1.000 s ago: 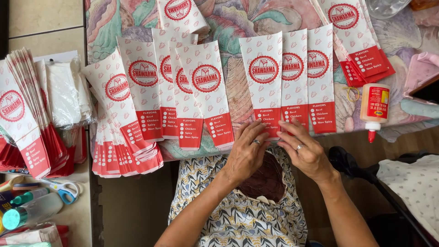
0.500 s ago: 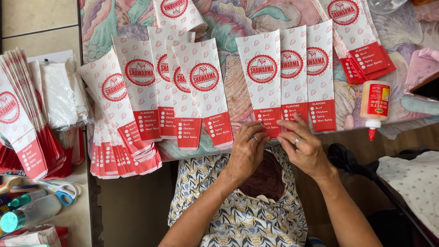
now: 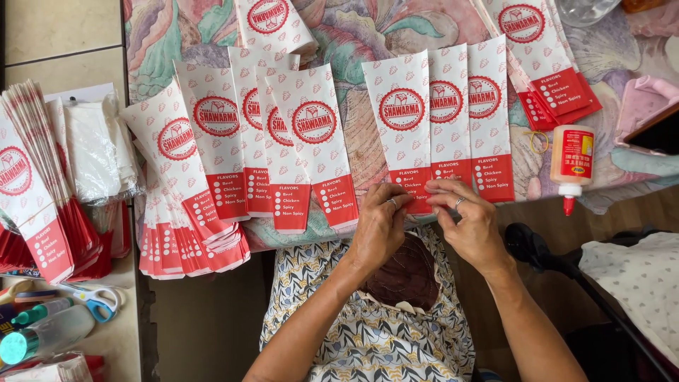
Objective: Organizing, aligning, and stacking printed paper bags on a table, followed by applying glue.
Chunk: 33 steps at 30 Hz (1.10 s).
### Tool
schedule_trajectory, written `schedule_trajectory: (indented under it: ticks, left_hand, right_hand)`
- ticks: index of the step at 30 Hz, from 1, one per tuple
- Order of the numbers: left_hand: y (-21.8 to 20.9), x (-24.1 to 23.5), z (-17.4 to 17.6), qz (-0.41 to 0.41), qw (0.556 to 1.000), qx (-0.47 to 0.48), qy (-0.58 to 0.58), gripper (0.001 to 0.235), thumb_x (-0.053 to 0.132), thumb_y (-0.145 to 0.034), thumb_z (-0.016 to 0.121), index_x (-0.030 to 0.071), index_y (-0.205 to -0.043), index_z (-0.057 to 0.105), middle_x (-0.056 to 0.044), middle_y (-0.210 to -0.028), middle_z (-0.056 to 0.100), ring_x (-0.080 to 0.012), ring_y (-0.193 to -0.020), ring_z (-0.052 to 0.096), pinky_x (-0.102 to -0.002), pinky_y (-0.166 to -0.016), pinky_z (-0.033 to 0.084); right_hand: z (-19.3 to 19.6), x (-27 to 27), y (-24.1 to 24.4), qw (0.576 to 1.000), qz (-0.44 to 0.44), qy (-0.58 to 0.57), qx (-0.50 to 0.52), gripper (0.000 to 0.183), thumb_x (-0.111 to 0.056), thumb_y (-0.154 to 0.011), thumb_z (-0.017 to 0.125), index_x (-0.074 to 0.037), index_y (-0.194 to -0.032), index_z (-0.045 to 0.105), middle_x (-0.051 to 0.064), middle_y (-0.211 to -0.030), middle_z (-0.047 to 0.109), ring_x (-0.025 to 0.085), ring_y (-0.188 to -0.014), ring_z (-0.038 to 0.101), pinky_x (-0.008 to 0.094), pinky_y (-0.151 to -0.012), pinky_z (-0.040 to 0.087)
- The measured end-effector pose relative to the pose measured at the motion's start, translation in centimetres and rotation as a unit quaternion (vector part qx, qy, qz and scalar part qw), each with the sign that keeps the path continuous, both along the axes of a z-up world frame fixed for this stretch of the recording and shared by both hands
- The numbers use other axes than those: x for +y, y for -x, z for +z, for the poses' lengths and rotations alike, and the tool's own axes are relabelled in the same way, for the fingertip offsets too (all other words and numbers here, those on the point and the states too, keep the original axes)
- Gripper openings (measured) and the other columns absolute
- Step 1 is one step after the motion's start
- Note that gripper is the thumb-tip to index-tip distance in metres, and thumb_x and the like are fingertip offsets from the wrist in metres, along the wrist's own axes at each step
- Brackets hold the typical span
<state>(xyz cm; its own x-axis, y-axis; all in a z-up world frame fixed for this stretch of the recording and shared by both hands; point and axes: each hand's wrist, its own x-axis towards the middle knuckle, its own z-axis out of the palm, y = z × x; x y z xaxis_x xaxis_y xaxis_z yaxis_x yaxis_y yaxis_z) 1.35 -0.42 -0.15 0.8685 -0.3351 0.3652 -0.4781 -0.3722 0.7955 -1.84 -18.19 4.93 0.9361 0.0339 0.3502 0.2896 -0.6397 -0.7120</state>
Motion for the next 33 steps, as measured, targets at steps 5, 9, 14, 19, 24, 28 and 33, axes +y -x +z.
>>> schedule_trajectory:
  ticks: [5,9,14,19,24,28,33]
  left_hand:
    - [0.4,-1.0,0.9,0.043,0.999,-0.007,-0.027,0.011,0.009,-0.083,0.079,0.005,-0.093,0.076,-0.006,-0.097,0.067,-0.0248,-0.104,0.062,-0.036,-0.089,0.047]
    - [0.3,-0.7,-0.2,0.039,0.999,0.013,-0.006,0.016,0.004,-0.079,0.080,0.004,-0.095,0.076,-0.007,-0.097,0.067,-0.0284,-0.104,0.062,-0.038,-0.087,0.048]
    - [-0.2,-0.3,-0.5,0.017,0.999,0.031,0.021,0.019,-0.004,-0.078,0.075,0.002,-0.096,0.077,-0.010,-0.097,0.068,-0.0326,-0.102,0.064,-0.041,-0.086,0.051]
    - [-0.4,0.5,0.6,-0.023,0.999,0.013,0.019,0.018,-0.005,-0.083,0.071,0.001,-0.099,0.077,-0.013,-0.100,0.068,-0.0340,-0.103,0.064,-0.040,-0.087,0.052]
    - [-0.7,0.2,1.0,-0.009,1.000,0.014,-0.005,0.011,0.004,-0.086,0.072,0.003,-0.096,0.077,-0.010,-0.097,0.067,-0.0291,-0.101,0.064,-0.039,-0.085,0.052]
    - [-0.4,-0.2,0.2,0.009,1.000,0.017,-0.007,0.020,0.011,-0.077,0.083,0.003,-0.095,0.076,-0.010,-0.097,0.065,-0.0293,-0.099,0.061,-0.040,-0.085,0.052]
    - [-0.7,0.5,-0.3,-0.021,0.998,0.053,0.034,0.023,-0.008,-0.080,0.072,0.000,-0.100,0.076,-0.013,-0.100,0.067,-0.0348,-0.101,0.064,-0.039,-0.085,0.055]
  right_hand:
    - [0.0,0.6,0.2,1.000,-0.019,0.008,-0.021,0.014,0.007,-0.081,0.077,-0.005,-0.090,0.077,0.008,-0.110,0.076,0.026,-0.106,0.073,0.040,-0.116,0.043]
    - [-1.1,0.7,0.5,0.998,-0.030,0.014,-0.043,0.008,0.001,-0.085,0.079,-0.004,-0.090,0.076,0.008,-0.110,0.076,0.023,-0.107,0.073,0.038,-0.119,0.040]
    - [-1.1,0.8,0.5,0.998,-0.025,0.010,-0.052,0.010,0.000,-0.085,0.080,-0.002,-0.094,0.076,0.009,-0.111,0.075,0.026,-0.107,0.072,0.042,-0.117,0.042]
    - [-1.2,0.7,0.8,0.998,-0.031,0.020,-0.049,0.007,0.000,-0.089,0.075,-0.002,-0.096,0.076,0.008,-0.112,0.075,0.027,-0.110,0.071,0.042,-0.116,0.044]
    - [-1.2,0.7,0.7,0.998,-0.022,0.020,-0.057,0.007,-0.001,-0.089,0.076,-0.003,-0.096,0.076,0.007,-0.111,0.075,0.028,-0.109,0.072,0.043,-0.116,0.044]
    - [-1.2,0.6,0.6,0.998,-0.018,0.016,-0.054,0.007,-0.002,-0.089,0.076,-0.004,-0.096,0.076,0.006,-0.111,0.075,0.027,-0.109,0.072,0.042,-0.116,0.044]
    - [-1.2,0.5,0.6,0.999,-0.014,0.011,-0.052,0.007,-0.001,-0.090,0.076,-0.004,-0.097,0.076,0.008,-0.112,0.075,0.028,-0.108,0.072,0.044,-0.116,0.044]
